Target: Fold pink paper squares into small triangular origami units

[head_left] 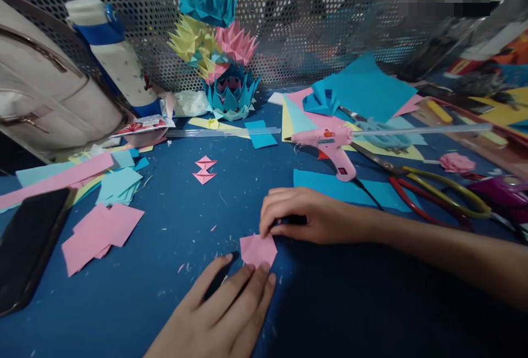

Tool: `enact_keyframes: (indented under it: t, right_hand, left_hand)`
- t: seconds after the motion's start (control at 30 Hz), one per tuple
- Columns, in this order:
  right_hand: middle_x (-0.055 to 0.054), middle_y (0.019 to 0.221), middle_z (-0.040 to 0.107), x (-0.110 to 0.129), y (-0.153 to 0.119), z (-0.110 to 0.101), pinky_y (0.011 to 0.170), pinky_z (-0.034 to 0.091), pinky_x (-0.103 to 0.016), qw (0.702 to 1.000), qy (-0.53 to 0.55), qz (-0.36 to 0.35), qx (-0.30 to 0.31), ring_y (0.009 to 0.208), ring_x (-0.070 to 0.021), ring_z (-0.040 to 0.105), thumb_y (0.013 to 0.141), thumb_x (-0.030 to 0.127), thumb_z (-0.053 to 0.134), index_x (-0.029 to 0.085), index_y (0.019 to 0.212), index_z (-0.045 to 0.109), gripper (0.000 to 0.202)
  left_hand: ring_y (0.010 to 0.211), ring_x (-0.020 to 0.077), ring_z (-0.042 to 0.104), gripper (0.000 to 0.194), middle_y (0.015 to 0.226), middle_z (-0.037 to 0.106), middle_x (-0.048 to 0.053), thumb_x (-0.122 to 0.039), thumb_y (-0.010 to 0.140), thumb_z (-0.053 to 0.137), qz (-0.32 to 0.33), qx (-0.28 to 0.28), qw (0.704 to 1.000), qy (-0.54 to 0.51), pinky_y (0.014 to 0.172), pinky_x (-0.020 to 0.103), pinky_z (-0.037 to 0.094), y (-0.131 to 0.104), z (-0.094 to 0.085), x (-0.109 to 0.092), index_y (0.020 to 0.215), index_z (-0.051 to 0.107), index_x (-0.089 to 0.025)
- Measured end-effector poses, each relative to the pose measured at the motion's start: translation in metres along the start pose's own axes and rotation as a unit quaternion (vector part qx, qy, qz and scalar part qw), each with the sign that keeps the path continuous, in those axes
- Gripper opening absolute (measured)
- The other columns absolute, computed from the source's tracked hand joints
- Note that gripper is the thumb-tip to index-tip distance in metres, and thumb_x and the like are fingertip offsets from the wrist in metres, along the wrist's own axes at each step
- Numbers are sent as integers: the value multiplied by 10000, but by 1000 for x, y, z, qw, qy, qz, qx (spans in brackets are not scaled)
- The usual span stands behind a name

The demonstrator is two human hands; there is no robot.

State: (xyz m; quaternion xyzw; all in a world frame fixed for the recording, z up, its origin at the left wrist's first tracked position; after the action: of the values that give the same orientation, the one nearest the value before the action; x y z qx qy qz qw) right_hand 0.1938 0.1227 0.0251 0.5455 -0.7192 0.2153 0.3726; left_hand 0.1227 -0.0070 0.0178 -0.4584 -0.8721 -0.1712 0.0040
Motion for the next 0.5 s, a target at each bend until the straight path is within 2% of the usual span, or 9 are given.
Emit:
enact_keyframes:
  t: [0.07,0.17,0.33,0.5]
  right_hand:
    - [-55,954,680,-1,1,-2,837,445,-251,1000,10,-19,7,940,-134,579,967,159,568,155,987,710,143]
    - [-48,948,682,-5,1,-1,809,443,-251,1000,6,-9,19,918,-137,578,962,180,592,164,1007,717,134]
    - [-27,928,685,-7,2,3,770,422,-247,999,-11,11,39,883,-135,567,956,222,614,169,980,702,106]
    - [-11,907,678,-4,2,5,760,397,-236,998,-51,21,23,878,-127,561,957,207,603,173,936,670,78]
  left_hand:
    - [1194,204,523,399,1353,608,43,-261,1062,348,-30,-22,999,-16,1239,472,27,-1,3,2,1370,574,-146]
    - [1154,215,533,417,1400,567,48,-341,1068,344,-57,-53,997,-25,1228,477,80,-2,6,3,1354,594,-169]
    - [1113,193,533,400,1455,524,20,-273,1064,335,-57,-37,997,-34,1228,460,60,2,9,3,1353,594,-174]
    - [1099,210,516,555,1518,456,30,-479,1072,211,-54,-15,998,-30,1218,482,51,4,11,3,1376,574,-191]
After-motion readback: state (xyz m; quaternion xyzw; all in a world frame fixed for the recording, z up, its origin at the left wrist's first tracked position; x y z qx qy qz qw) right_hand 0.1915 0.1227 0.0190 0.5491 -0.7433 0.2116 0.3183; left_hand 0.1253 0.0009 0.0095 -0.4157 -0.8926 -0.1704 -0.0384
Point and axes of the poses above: each hand's wrist, its own y-axis towards the middle knuckle, its own z-axis out of the palm, x = y × z, the point moved 9 cm from there along y, towards the middle knuckle
